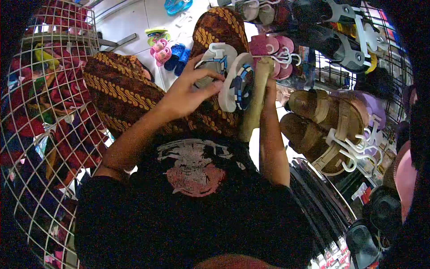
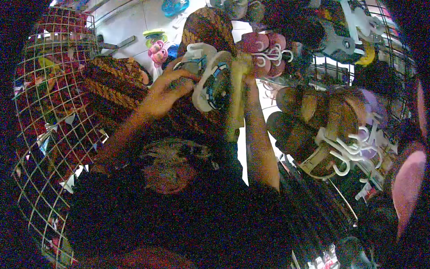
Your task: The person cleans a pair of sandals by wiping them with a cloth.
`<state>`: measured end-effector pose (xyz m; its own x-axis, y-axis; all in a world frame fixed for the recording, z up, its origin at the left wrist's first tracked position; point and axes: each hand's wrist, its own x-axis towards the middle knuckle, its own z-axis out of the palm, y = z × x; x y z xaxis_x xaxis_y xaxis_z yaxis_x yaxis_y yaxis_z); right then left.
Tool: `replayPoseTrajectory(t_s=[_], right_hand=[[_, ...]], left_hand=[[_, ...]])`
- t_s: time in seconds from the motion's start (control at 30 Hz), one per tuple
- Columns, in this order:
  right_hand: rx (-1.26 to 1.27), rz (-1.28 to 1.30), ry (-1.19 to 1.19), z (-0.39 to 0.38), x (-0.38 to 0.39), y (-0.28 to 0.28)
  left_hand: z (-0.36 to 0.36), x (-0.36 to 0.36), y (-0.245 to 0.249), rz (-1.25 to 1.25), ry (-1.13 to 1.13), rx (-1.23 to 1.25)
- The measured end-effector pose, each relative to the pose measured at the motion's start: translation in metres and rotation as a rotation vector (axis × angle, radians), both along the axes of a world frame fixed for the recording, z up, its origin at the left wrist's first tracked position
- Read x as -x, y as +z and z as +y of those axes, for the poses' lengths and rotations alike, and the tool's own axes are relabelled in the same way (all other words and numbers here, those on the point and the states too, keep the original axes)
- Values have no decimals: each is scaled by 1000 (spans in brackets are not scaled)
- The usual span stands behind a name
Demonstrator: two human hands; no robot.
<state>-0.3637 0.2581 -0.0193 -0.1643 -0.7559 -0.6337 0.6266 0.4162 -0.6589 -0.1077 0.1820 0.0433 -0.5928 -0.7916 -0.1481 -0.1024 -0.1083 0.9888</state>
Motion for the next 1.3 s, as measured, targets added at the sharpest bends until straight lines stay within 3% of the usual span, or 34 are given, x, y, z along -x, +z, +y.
replayPoseTrajectory(t_s=[0.07,0.17,0.3,0.37,0.47,0.57,0.6,0.7,0.73,0.83,0.97,1.3], right_hand=[[5,49,-8,0,-3,2],[66,-39,-20,-1,-12,11],[68,-12,56,-5,-14,16],[-51,152,113,-8,-22,29],[-57,359,203,-11,-25,25],[-98,439,302,-15,-26,32],[-126,436,314,-14,-25,33],[-105,402,286,-11,-26,32],[-81,388,263,-10,-27,32],[-89,425,304,-12,-28,34],[-92,463,298,-14,-35,50],[-20,600,282,-15,-42,46]], left_hand=[[-4,1,-4,46,-17,-143],[-2,3,-1,-126,-86,85],[1,3,-4,-137,-49,79],[-2,2,-9,-147,-40,87],[7,9,1,-263,127,217],[6,10,-2,-151,272,418],[5,9,2,-103,255,375],[-2,1,9,-206,82,547],[2,3,9,-208,177,588],[0,-3,22,-316,81,805],[6,1,29,-505,-1,814],[20,10,16,-492,-5,783]])
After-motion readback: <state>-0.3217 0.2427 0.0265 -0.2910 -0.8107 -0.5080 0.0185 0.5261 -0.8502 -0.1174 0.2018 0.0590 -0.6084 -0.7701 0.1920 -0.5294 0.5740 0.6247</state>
